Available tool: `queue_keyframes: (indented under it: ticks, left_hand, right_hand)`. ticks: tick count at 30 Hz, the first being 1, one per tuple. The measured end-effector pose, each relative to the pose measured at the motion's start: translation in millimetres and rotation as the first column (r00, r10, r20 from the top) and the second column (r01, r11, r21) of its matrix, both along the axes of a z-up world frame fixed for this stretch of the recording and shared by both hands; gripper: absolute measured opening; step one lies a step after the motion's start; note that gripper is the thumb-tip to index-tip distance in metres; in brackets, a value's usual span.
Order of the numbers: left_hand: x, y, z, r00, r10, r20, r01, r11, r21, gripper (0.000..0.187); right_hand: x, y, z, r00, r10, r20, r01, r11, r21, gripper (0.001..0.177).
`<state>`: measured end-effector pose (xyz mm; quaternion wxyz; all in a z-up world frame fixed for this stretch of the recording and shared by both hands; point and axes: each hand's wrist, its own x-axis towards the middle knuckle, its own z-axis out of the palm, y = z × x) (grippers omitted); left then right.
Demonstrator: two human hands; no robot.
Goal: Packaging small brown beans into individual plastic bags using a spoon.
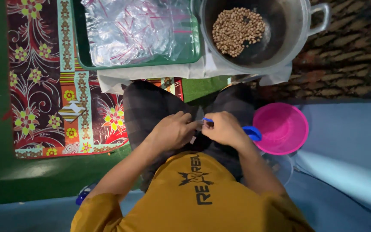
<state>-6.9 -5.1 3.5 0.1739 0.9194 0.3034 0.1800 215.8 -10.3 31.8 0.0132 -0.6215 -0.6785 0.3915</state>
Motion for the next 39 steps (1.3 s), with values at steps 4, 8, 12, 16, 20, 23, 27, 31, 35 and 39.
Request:
queue_keyframes:
  ticks: [4, 8, 12, 16, 20, 23, 27, 31, 35, 39]
  left_hand:
    - [-7, 10, 21, 0.994, -0.104, 0.032, 0.102, 0.993, 0.05, 0.008]
    - [-17, 18, 46, 0.989, -0.006, 0.15, 0.011, 0.999, -0.03, 0.012]
    - [-28, 20, 57, 0.972, 0.15, 0.184, -0.133, 0.986, -0.103, 0.018]
    - [-30, 23, 69, 0.955, 0.22, 0.197, -0.226, 0.974, 0.007, 0.011]
    - [-32, 24, 69, 0.935, 0.301, 0.188, -0.312, 0.95, 0.032, 0.014]
    - [-33, 24, 70, 0.923, 0.332, 0.196, -0.349, 0.935, 0.058, 0.016]
    - [-38, 21, 69, 0.91, 0.373, 0.183, -0.386, 0.922, 0.038, 0.015]
    - [-38, 22, 69, 0.905, 0.367, 0.217, -0.384, 0.922, 0.045, 0.015]
    - [-37, 22, 63, 0.891, 0.395, 0.224, -0.408, 0.913, 0.013, 0.013]
    - [-35, 25, 64, 0.897, 0.379, 0.228, -0.387, 0.922, -0.011, 0.013]
  right_hand:
    - [13, 4, 25, 0.993, 0.071, -0.093, -0.074, 0.997, -0.037, 0.026]
    - [64, 8, 38, 0.765, -0.144, -0.627, 0.283, 0.951, 0.127, 0.028]
    - [95, 14, 71, 0.499, -0.098, -0.861, 0.793, 0.453, 0.408, 0.06]
    - [121, 45, 53, 0.502, -0.029, -0.864, 0.828, 0.303, 0.471, 0.053]
    - [109, 72, 32, 0.734, -0.193, -0.651, 0.671, 0.355, 0.651, 0.043]
    - [90, 81, 36, 0.893, -0.164, -0.419, 0.449, 0.369, 0.814, 0.028]
    - [76, 82, 41, 0.96, -0.178, -0.216, 0.271, 0.4, 0.875, 0.019]
    - [72, 84, 38, 0.967, -0.14, -0.212, 0.25, 0.379, 0.891, 0.016]
    - [74, 84, 34, 0.939, -0.13, -0.318, 0.343, 0.409, 0.846, 0.017]
    - [80, 85, 29, 0.884, -0.159, -0.441, 0.463, 0.441, 0.769, 0.019]
